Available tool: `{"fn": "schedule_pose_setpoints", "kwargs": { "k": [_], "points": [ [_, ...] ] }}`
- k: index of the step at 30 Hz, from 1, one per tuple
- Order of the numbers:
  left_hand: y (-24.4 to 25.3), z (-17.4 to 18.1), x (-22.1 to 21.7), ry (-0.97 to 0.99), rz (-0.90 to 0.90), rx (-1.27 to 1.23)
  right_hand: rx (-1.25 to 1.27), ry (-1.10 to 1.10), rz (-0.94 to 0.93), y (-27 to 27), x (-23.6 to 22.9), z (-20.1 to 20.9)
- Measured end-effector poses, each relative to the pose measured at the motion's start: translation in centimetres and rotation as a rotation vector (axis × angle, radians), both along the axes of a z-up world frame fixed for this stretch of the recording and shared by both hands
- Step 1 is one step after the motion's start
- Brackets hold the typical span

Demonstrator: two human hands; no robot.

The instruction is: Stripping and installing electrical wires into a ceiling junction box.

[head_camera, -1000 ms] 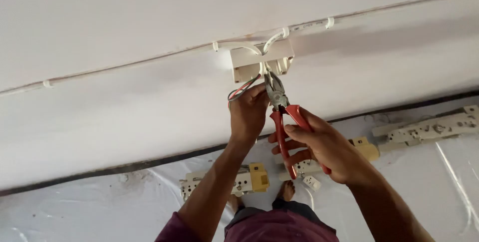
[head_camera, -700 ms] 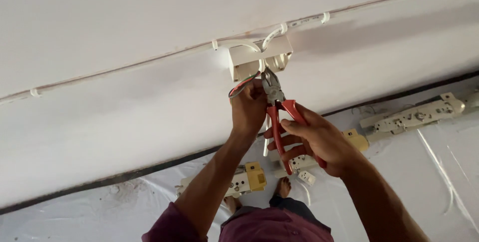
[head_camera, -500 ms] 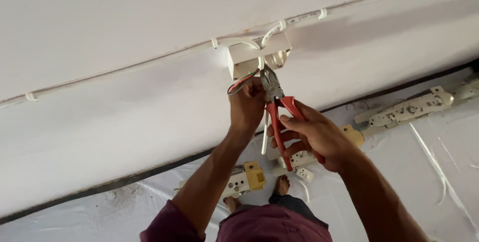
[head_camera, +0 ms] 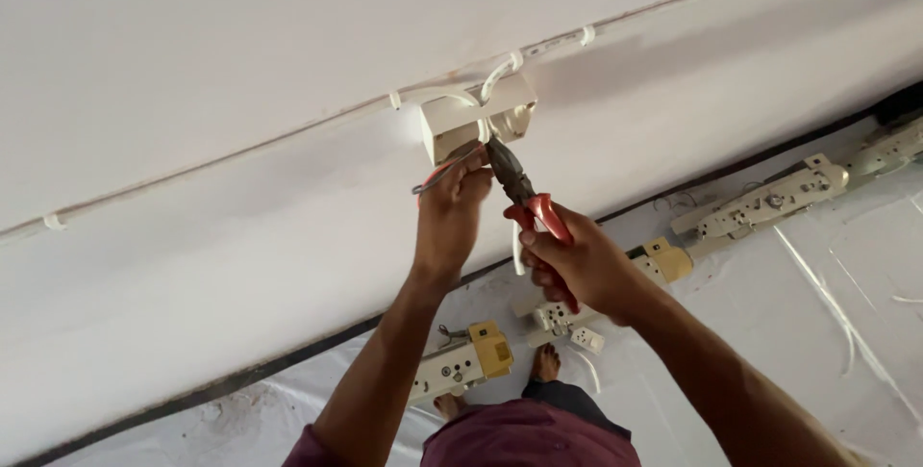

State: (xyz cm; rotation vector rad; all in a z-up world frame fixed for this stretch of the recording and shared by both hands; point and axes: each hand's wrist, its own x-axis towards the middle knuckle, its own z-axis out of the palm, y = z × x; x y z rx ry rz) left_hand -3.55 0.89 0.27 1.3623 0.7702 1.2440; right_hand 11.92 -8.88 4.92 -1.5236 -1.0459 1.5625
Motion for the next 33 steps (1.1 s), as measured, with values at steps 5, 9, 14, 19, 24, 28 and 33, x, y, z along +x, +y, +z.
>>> {"fn": "schedule_pose_setpoints", "kwargs": {
  "k": [5, 9, 14, 19, 24, 28, 33],
  "points": [
    [0.7, 2.9, 0.6, 0.258, 0.177, 0.162, 0.318, -0.514, 0.040, 0.6, 1.5, -1.5],
    [1.3, 4.1, 1.3, 0.225, 0.177, 0.174, 0.234, -0.690, 0.061, 0.4, 0.8, 1.2],
    [0.8, 4.3, 3.7, -0.170, 0.181, -0.130, 0.235, -0.736, 0.001, -0.2, -0.2, 0.2],
    [1.1, 3.8, 3.9, -0.123, 0.191, -0.054, 0.208, -0.752, -0.029, -0.5, -1.1, -0.2],
    [0.8, 5.0, 4.4, -0.141, 0.293, -0.157, 0.459, -0.803, -0.087, -1.4, -1.3, -0.9],
    [0.6, 5.6, 4.4, -0.186, 0.298, -0.255, 0.375, -0.875, -0.066, -1.7, -1.7, -1.3],
    [0.8, 5.5, 4.5, -0.177, 0.284, -0.303, 0.549, -1.019, -0.104, -1.2, -1.0, -3.5]
  ]
}}
